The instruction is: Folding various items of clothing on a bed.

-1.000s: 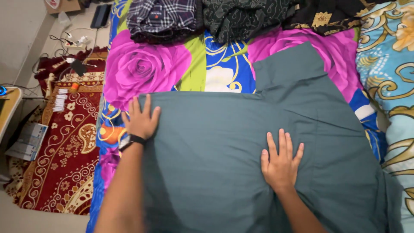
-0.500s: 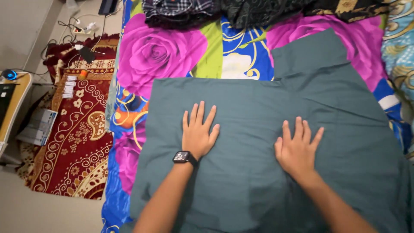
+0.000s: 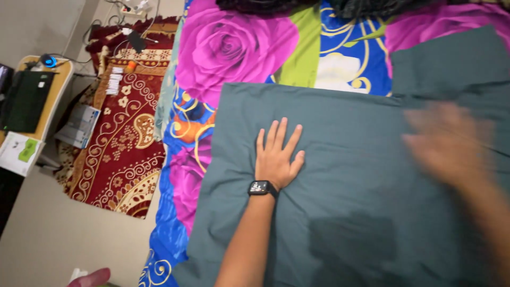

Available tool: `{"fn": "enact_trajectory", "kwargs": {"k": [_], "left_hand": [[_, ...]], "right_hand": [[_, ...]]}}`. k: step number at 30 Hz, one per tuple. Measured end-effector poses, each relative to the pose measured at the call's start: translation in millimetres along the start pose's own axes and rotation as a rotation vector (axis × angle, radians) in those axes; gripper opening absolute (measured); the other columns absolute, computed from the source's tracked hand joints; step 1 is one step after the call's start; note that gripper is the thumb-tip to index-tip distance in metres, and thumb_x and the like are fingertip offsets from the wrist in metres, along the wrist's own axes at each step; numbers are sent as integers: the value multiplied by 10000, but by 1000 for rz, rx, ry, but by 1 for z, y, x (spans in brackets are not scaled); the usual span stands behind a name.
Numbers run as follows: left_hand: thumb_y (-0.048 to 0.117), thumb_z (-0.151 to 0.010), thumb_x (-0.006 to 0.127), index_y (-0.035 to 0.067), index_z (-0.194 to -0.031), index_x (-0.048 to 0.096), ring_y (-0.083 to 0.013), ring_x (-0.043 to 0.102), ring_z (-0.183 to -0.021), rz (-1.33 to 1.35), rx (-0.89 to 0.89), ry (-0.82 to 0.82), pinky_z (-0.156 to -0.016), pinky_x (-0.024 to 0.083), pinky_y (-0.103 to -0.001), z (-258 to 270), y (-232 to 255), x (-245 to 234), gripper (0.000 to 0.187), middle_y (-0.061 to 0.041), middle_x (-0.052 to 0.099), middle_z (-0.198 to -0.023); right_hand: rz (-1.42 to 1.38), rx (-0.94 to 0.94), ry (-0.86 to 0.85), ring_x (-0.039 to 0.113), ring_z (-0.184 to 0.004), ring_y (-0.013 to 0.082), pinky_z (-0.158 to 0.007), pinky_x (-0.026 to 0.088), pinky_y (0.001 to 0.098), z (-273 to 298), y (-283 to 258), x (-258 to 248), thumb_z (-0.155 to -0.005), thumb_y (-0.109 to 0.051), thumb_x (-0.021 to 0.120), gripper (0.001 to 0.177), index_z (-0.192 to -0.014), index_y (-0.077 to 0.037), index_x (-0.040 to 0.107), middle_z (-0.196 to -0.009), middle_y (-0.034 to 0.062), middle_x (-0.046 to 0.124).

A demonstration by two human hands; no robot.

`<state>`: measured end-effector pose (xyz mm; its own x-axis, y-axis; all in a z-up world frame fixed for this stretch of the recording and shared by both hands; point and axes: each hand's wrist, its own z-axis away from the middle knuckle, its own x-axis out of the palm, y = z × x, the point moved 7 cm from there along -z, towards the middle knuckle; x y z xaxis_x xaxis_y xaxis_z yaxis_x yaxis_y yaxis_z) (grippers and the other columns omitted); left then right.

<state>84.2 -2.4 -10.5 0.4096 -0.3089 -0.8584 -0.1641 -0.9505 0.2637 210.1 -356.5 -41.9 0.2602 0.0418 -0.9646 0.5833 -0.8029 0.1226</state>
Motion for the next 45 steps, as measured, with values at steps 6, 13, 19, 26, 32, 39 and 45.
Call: {"fn": "enact_trajectory", "kwargs": {"k": [6,13,19,26,32,39,45], "left_hand": [[401,-949,605,235,-1534,512,-350,398,-1504,40,3,4,-1236,237,-589,2,-4,-2,615,-164,420,-1629],[388,-901,611,215,-1467,564,-371,408,-1463,-90,-44,-3,-1205,214,-649,-6,26,-4,594,-172,442,-1575],[416,-955,611,258,-1455,597,-436,386,-1486,148,257,-49,-1206,236,-640,44,120,-20,525,-190,441,-1592],[574,-949,535,316,-1528,456,-378,301,-1503,-142,-73,-152,-1175,211,-656,55,-18,-54,639,-125,356,-1630],[699,-933,400,313,-1621,224,-414,124,-1515,-386,-597,-408,-1115,33,-761,98,-76,-48,808,-196,142,-1685],[485,-1033,510,203,-1556,436,-445,243,-1549,27,139,-325,-1192,144,-706,104,114,3,599,-196,312,-1668],[766,-836,561,421,-1598,248,-367,37,-1573,-16,58,-659,-1166,47,-729,105,93,-30,893,-74,63,-1721]], "right_hand": [[240,111,40,484,-1342,317,-1212,343,428,76,26,52,-1159,-405,453,454,-1396,-36,569,-1447,158,535],[2,392,101,313,-1550,554,-1151,156,829,56,-85,-68,-1014,-408,522,596,-1501,-66,562,-1665,233,424],[-188,257,41,289,-1489,458,-1075,185,824,56,-189,-62,-900,-457,537,588,-1460,-279,519,-1628,145,355],[110,483,-24,294,-1534,376,-1183,284,669,179,-13,-71,-939,-636,459,738,-1563,-246,401,-1664,157,329],[15,574,72,224,-1494,483,-1131,170,780,201,10,-20,-961,-595,428,758,-1588,-172,384,-1640,250,293],[-105,293,29,307,-1472,482,-1120,231,755,128,-174,-99,-927,-518,536,708,-1533,-168,430,-1636,180,317],[-90,445,-489,77,-1564,355,-1176,133,691,181,-126,-117,-906,-735,413,811,-1611,-395,198,-1724,36,58]]}}
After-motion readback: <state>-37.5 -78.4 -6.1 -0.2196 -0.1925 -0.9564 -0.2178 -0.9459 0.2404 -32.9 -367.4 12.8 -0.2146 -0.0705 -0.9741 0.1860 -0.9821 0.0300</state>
